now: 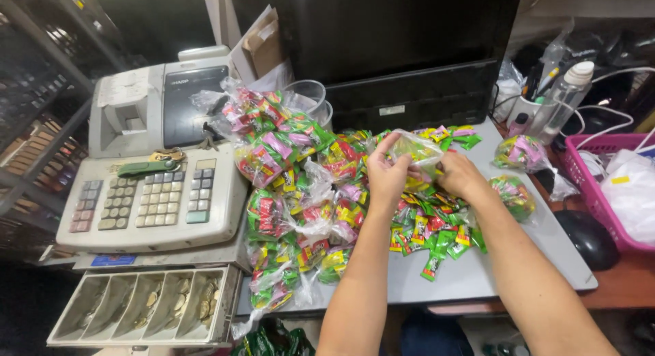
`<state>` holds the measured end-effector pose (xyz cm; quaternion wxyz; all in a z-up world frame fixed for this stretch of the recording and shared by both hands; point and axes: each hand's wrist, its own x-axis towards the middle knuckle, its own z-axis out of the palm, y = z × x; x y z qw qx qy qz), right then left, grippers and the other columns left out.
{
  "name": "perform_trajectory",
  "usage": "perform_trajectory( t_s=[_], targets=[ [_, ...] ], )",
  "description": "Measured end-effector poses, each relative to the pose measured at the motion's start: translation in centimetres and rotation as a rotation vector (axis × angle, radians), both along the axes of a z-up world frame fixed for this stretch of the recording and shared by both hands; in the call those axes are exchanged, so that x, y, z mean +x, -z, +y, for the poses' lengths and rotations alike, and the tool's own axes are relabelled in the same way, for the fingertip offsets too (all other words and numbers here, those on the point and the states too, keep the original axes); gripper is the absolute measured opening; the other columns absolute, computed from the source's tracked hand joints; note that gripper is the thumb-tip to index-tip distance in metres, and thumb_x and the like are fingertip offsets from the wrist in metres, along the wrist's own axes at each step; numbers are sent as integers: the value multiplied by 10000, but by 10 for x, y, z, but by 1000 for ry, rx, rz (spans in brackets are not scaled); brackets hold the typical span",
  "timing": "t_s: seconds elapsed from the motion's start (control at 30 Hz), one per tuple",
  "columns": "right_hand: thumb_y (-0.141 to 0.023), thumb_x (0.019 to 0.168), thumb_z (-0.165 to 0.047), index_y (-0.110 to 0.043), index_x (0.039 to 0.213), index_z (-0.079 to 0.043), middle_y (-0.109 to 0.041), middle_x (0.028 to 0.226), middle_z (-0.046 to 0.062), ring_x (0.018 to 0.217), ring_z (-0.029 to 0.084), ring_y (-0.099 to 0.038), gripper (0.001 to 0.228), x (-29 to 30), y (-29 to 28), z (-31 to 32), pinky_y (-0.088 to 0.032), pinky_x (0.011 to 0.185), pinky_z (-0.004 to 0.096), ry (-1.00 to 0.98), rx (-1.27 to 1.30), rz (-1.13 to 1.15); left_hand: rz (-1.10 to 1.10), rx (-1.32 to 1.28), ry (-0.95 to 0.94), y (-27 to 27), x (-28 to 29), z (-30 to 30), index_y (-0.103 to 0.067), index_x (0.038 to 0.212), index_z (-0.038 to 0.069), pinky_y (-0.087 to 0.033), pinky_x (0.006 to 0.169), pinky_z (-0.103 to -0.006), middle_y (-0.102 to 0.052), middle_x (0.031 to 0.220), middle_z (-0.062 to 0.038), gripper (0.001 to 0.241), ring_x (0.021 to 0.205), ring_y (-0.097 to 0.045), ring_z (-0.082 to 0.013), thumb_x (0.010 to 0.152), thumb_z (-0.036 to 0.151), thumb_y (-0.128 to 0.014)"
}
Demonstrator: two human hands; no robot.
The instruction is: Bagging small individually wrapped candies into plastic bags at a checkout counter
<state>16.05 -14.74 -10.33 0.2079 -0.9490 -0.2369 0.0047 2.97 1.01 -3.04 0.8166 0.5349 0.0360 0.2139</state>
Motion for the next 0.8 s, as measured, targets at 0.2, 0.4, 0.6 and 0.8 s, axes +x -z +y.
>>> perform_trajectory(
  t_s=[0.2,0.4,0.6,0.8],
  targets=[
    [-759,845,-230,-703,1083,-126,-788,1001,126,1087,398,-716,266,-29,-35,0,-566,919,552,48,27,144,8,20,-12,-15,-14,-2,-493,1493,0,-650,531,-294,-701,773,-283,601,615,-737,-248,903,-85,-570],
    [-726,867,-109,-582,1276,-155,-762,1089,170,1126,419,-703,436,-30,-43,-5,-563,948,563,21,20,78,-10,15,-7,-20,-18,-6,-467,1497,-43,-643,538,-262,-685,815,-293,599,638,-730,-237,906,-92,-547],
    [-717,895,-10,-625,1230,-87,-716,1098,243,1133,457,-653,356,-51,-62,-9,-508,966,579,20,510,-50,-3,37,-20,-23,-22,-6,-483,1485,-44,-654,552,-264,-694,844,-282,583,660,-737,-239,909,-90,-554],
    [-711,951,39,-566,1216,-122,-620,1032,-36,958,44,-585,342,-21,-65,-15,-495,904,199,-146,1324,-186,15,82,-14,-14,-14,-4,-440,1531,-12,-629,505,-247,-672,785,-250,626,595,-711,-247,916,-60,-542]
  ],
)
